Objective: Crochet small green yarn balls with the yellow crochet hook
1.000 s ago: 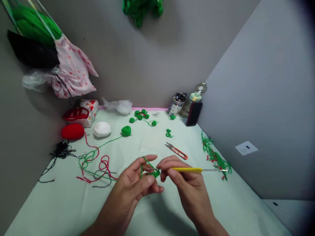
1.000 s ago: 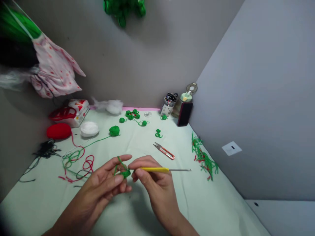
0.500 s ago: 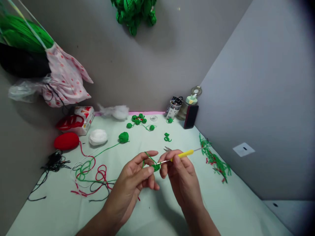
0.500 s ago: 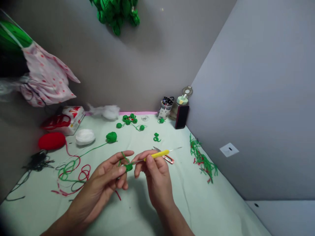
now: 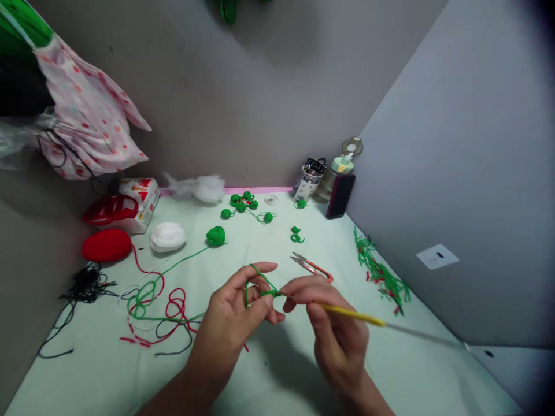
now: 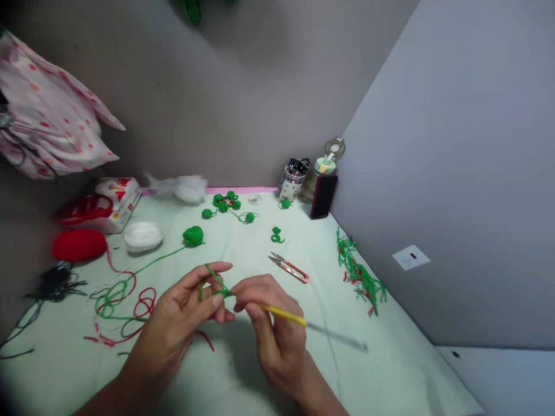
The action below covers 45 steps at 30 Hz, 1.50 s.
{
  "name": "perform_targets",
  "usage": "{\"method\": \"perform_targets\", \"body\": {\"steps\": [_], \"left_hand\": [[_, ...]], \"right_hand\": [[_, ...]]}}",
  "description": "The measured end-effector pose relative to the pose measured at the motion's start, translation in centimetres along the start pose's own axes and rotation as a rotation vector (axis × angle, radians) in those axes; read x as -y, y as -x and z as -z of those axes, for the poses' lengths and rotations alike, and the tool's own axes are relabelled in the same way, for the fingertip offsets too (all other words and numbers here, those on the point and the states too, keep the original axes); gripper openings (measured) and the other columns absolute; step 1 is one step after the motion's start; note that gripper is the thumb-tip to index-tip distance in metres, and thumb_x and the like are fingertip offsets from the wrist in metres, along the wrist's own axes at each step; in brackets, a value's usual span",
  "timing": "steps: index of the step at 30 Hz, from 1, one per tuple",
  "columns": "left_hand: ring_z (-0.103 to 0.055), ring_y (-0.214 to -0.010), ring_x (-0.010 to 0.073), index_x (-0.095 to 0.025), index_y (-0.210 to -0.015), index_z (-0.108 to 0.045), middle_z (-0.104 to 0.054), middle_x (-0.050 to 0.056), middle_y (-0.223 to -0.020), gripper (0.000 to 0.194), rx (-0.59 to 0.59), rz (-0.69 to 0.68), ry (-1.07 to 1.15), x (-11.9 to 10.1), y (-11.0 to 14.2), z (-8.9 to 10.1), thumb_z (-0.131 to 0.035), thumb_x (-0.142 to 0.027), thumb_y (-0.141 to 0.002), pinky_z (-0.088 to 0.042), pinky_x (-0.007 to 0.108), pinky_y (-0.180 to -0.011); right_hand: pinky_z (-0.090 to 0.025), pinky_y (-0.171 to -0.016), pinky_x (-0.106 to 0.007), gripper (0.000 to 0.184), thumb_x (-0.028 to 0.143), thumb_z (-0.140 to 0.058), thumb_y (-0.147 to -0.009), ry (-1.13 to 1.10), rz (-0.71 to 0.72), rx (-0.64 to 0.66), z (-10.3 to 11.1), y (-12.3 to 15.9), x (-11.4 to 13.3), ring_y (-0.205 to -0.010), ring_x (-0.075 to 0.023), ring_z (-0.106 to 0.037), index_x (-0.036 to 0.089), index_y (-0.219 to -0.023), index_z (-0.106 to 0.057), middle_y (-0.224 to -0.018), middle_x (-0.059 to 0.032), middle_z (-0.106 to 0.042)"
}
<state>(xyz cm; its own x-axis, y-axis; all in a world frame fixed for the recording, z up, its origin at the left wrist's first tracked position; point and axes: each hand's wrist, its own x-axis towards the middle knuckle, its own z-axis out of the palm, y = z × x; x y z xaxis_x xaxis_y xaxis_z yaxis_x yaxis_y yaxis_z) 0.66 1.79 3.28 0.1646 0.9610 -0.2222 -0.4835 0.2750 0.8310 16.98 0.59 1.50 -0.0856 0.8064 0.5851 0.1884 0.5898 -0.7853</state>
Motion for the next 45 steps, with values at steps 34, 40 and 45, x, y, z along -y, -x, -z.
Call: {"method": "perform_targets", "body": {"steps": [34,40,45], "left_hand": [[-0.033,-0.046,0.0001,-0.02,-0.115,-0.08,-0.062,-0.006,-0.077,0.038,0.084,0.145,0.166,1.1,-1.1,0.6,-0.09,-0.027,-0.079,-0.06,0.027,-0.062],[-0.032,-0.046,0.0021,-0.017,-0.142,-0.066,-0.056,-0.008,-0.069,0.061,0.101,0.203,0.207,1.4,-1.0,0.6,-0.084,-0.022,-0.084,-0.059,0.026,-0.057],[-0.027,-0.043,-0.0003,-0.014,-0.132,-0.073,-0.056,-0.007,-0.072,0.053,0.141,0.308,0.302,0.4,-1.3,1.1,-0.084,-0.019,-0.08,-0.048,0.018,-0.046]], "right_hand": [[-0.054,-0.076,-0.033,0.016,0.027,-0.068,-0.101,-0.237,-0.251,-0.133,-1.0,-0.4,-1.6,-0.089,-0.0201,-0.068,0.03,-0.1,-0.084,-0.093,-0.0046,-0.076],[-0.053,-0.071,-0.032,0.014,0.029,-0.069,-0.101,-0.301,-0.282,-0.135,-0.9,0.1,-2.1,-0.08,-0.0176,-0.064,0.03,-0.101,-0.084,-0.091,-0.0036,-0.073],[-0.052,-0.065,-0.03,0.015,0.035,-0.074,-0.097,-0.435,-0.369,-0.219,-0.8,-0.7,-2.1,-0.069,-0.0155,-0.062,0.024,-0.092,-0.082,-0.083,-0.0036,-0.07]]}}
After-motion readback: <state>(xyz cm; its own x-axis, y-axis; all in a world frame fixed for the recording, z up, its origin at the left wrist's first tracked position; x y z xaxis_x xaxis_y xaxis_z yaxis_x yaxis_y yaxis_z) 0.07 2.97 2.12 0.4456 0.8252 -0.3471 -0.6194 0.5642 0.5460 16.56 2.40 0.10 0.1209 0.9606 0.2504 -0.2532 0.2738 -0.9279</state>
